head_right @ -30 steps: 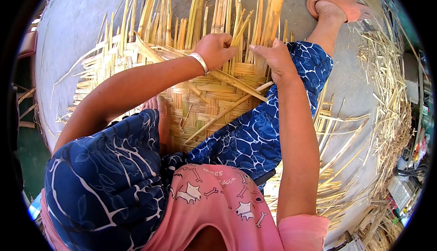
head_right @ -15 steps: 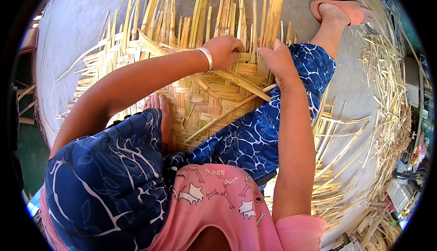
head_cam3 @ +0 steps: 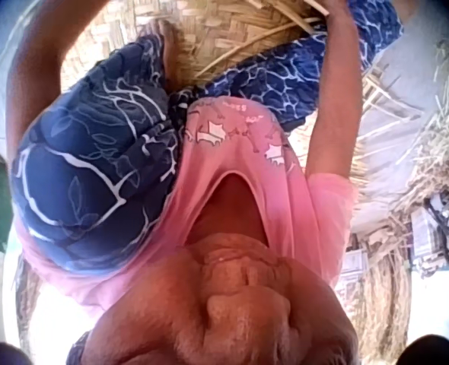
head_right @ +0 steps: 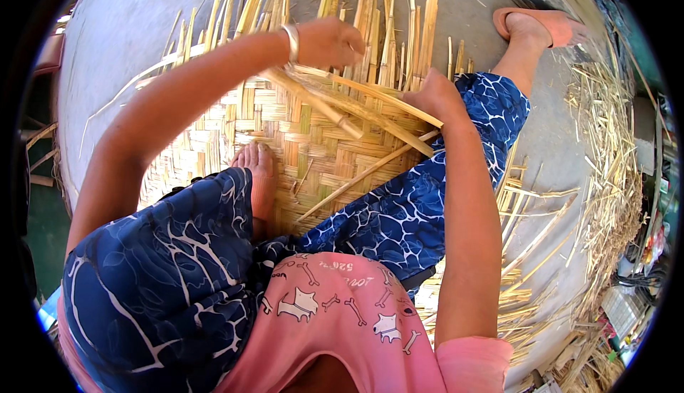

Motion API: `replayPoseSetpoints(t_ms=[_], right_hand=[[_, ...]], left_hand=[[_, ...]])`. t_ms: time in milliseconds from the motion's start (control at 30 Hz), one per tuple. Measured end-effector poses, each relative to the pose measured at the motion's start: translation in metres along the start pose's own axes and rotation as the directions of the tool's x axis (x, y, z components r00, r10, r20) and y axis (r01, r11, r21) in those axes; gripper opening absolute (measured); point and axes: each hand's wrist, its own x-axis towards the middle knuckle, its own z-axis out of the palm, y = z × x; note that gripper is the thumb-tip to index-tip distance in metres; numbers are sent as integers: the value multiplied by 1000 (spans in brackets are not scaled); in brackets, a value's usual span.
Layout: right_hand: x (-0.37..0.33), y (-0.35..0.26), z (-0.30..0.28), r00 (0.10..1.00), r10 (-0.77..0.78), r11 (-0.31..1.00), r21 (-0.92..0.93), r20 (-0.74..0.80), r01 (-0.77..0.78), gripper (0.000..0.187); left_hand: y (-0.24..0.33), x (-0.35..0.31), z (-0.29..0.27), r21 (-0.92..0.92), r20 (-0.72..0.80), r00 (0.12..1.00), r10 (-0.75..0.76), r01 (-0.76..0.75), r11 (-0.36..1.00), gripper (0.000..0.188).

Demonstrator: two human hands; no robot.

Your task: The person weaves a basket by hand using dried palm leaves. They interlace the leaves in a consistent pattern, gradually expanding the circular base of the basket.

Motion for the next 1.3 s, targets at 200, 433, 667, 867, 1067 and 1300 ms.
replayPoseSetpoints(t_ms=[200,433,667,867,1067,1300], right_hand=[[2,10,11,997,16,995,-96,-76,-23,51],[-30,20,5,879,33,944,304,-477,129,47],[-114,-38,4,652,263,794,544,-711,273,28],[-170,-85,87,869,-44,736,572,-494,362,15],[-153,-113,60,904,-211,781,493,-371,384,13],[-135,-145,22,888,-434,867,199,-153,458,15]], left_hand=[[-63,-7,-70,501,155,979,-130,35,865,53],[-99,-41,-57,370,151,960,-237,168,914,77],[-97,-51,-69,354,254,934,-252,153,923,69],[-108,-55,-70,423,168,977,-134,51,904,56],[-113,-71,-66,645,176,968,-178,23,764,37],[-115,-83,-45,632,146,981,-126,5,775,34]])
